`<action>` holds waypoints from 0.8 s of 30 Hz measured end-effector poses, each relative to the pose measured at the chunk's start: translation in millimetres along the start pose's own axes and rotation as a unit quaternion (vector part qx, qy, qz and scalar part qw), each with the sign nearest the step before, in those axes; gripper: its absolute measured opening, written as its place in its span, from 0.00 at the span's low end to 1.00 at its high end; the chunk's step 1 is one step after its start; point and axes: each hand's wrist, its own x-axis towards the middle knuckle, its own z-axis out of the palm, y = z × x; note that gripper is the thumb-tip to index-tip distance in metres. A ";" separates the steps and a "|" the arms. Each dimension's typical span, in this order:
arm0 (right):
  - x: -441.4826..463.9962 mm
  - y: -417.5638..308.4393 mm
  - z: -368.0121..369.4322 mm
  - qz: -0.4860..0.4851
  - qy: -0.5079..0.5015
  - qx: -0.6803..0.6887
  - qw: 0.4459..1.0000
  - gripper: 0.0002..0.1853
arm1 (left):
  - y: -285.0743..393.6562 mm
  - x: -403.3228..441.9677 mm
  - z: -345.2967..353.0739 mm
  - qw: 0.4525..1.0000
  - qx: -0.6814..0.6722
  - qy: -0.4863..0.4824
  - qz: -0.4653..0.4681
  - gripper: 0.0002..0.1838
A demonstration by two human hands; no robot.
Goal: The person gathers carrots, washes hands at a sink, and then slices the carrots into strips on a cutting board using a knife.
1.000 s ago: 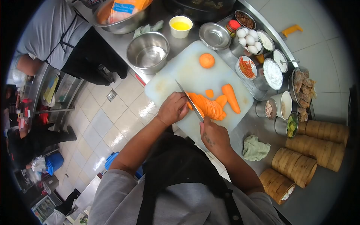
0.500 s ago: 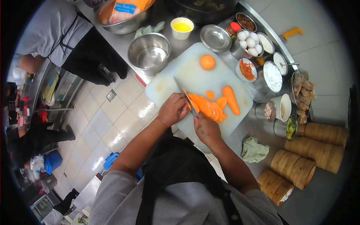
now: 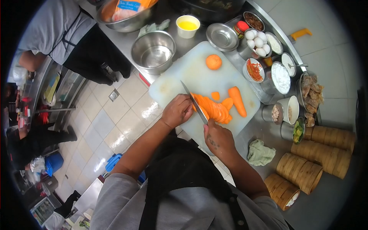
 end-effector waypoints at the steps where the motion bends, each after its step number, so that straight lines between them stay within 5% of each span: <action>1: 1.0 -0.2 1.2 0.000 -0.002 0.001 1.000 0.11 | -0.2 0.1 -0.1 1.000 0.000 -0.001 -0.002 0.14; 14: 40.4 9.6 64.6 0.024 0.038 0.015 0.999 0.13 | -0.3 -1.9 -0.9 1.000 -0.001 0.001 -0.011 0.11; 24: 25.7 10.5 23.4 0.023 0.017 0.032 0.999 0.14 | 2.0 1.0 -0.3 1.000 0.013 0.012 0.014 0.11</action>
